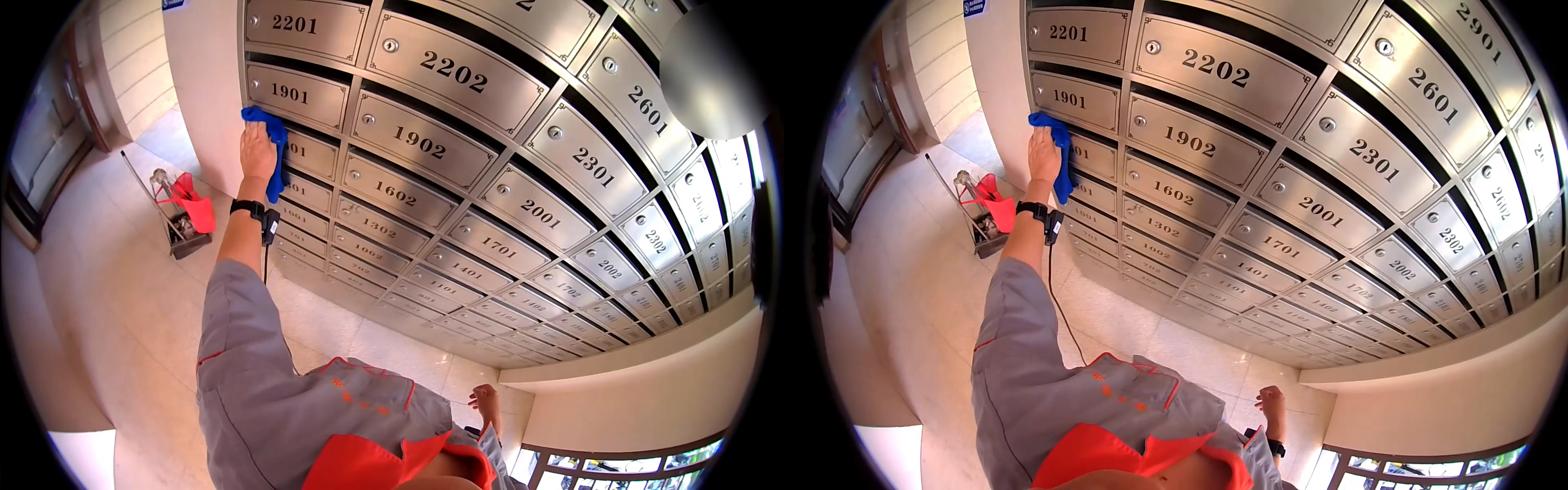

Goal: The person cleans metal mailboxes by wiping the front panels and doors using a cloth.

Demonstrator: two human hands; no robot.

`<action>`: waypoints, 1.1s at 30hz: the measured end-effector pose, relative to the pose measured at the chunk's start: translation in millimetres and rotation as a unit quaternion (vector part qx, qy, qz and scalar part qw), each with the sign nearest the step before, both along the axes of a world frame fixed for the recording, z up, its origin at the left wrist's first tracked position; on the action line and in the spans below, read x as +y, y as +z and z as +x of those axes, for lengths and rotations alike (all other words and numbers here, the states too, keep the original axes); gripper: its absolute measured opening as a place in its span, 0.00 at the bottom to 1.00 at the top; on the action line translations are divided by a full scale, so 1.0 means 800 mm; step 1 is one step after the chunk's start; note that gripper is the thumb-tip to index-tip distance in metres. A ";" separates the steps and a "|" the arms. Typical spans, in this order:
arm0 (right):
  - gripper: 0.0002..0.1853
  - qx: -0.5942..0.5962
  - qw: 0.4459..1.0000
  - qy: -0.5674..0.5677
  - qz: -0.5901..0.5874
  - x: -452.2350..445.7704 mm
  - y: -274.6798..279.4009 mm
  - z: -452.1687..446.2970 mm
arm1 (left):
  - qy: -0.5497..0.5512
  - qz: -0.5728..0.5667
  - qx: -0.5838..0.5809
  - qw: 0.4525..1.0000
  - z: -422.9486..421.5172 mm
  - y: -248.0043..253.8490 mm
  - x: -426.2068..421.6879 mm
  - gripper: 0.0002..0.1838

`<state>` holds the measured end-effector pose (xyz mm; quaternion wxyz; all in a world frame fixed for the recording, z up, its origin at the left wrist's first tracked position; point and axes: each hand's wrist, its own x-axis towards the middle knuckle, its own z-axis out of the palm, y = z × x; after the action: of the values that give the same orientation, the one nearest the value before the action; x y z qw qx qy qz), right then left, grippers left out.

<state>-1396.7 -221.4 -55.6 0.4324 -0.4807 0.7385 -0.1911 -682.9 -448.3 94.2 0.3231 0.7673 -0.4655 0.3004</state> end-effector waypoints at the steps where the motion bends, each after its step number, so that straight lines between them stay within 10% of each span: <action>1: 0.10 0.003 1.000 0.003 -0.001 0.000 0.002 0.003 | -0.004 0.001 -0.022 1.000 0.004 0.007 0.000 0.22; 9: 0.10 0.003 1.000 0.018 -0.005 -0.004 -0.002 0.007 | -0.072 0.132 0.005 0.989 -0.057 0.066 0.010 0.15; 20: 0.09 -0.016 1.000 0.011 -0.012 -0.002 -0.005 0.021 | -0.231 -0.170 0.110 0.952 -0.205 -0.012 0.000 0.21; 33: 0.11 -0.024 0.999 -0.027 0.003 0.026 -0.016 0.015 | -0.282 0.009 -0.025 0.959 -0.311 0.043 0.007 0.20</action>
<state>-1384.5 -200.5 -68.5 0.4461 -0.4546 0.7413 -0.2117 -931.4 -442.8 128.5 0.3765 0.5997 -0.6736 0.2118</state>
